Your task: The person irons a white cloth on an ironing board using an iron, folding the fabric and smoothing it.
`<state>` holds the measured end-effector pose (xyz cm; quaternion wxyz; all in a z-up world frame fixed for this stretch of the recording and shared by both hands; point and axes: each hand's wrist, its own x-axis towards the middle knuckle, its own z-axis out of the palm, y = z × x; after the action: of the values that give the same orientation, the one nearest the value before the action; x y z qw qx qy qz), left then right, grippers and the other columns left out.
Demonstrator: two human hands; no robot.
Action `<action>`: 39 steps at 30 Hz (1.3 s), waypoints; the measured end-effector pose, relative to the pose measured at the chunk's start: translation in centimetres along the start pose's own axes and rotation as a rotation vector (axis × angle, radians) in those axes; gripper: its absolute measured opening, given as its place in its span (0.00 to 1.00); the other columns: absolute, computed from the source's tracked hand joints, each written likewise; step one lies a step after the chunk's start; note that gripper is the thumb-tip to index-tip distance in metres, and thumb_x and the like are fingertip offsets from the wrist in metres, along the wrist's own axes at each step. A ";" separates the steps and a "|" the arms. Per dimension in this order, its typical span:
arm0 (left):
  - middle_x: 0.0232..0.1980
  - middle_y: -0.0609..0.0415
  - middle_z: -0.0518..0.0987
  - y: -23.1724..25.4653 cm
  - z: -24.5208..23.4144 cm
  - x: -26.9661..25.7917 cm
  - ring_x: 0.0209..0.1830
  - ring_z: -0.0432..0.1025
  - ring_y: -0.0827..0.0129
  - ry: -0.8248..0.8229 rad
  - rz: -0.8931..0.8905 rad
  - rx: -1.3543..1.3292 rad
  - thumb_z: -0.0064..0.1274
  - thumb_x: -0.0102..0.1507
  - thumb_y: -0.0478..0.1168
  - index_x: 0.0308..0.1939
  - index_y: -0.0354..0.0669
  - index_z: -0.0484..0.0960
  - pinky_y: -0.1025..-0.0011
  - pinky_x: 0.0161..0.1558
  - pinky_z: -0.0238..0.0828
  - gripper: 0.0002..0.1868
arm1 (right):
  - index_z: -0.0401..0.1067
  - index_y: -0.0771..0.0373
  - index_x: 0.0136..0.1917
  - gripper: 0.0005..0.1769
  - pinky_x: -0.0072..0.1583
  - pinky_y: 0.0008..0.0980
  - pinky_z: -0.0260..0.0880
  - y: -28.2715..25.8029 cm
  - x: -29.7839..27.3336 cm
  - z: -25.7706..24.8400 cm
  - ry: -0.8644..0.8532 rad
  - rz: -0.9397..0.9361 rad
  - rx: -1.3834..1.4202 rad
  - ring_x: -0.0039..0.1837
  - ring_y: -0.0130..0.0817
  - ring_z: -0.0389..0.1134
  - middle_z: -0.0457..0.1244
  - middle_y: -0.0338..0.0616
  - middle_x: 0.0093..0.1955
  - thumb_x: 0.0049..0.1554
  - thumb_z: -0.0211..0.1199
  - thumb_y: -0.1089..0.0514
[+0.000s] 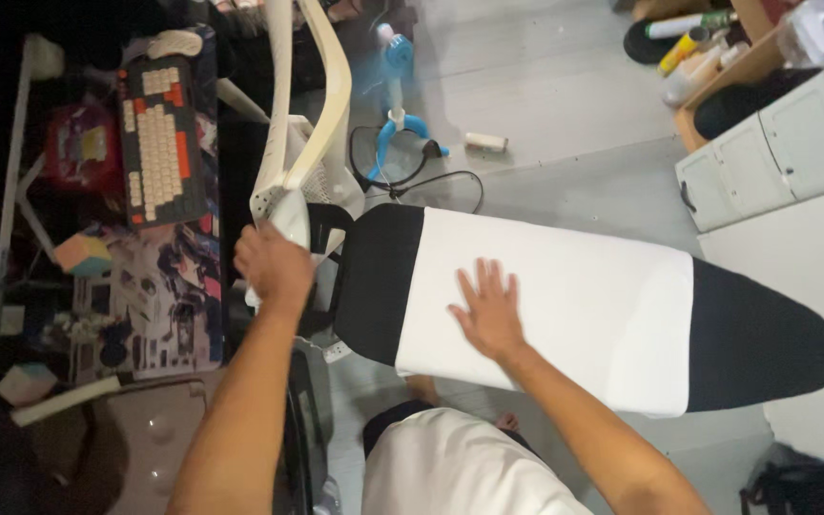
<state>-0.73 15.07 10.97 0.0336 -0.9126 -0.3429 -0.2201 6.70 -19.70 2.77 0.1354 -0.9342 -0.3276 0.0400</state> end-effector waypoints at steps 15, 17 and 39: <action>0.31 0.36 0.84 -1.5 -1.1 3.0 0.24 0.80 0.56 -0.863 -0.337 -0.582 0.58 0.61 0.51 0.43 0.26 0.81 0.60 0.31 0.76 0.25 | 0.61 0.62 0.77 0.32 0.78 0.50 0.50 -2.0 -4.7 -3.0 -0.037 -0.156 0.690 0.77 0.53 0.58 0.59 0.55 0.75 0.63 0.58 0.49; 0.34 0.37 0.85 1.5 -3.6 0.0 0.27 0.81 0.52 -0.951 -0.336 -0.547 0.58 0.59 0.51 0.46 0.31 0.81 0.57 0.34 0.77 0.24 | 0.62 0.62 0.76 0.33 0.78 0.52 0.47 2.2 -4.8 -3.1 0.119 0.042 0.478 0.78 0.55 0.56 0.59 0.57 0.75 0.61 0.60 0.50; 0.47 0.28 0.81 19.3 -7.9 -15.2 0.51 0.76 0.33 -0.750 -0.337 -0.378 0.52 0.63 0.52 0.50 0.31 0.78 0.47 0.55 0.73 0.25 | 0.54 0.61 0.80 0.41 0.77 0.66 0.32 20.5 -12.3 -5.4 0.108 0.333 -0.156 0.84 0.63 0.37 0.43 0.67 0.82 0.64 0.47 0.35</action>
<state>-1.51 -10.62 13.37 -0.2964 -0.8508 -0.4291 0.0647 10.24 -43.95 2.04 0.0715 -0.9840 -0.1628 -0.0141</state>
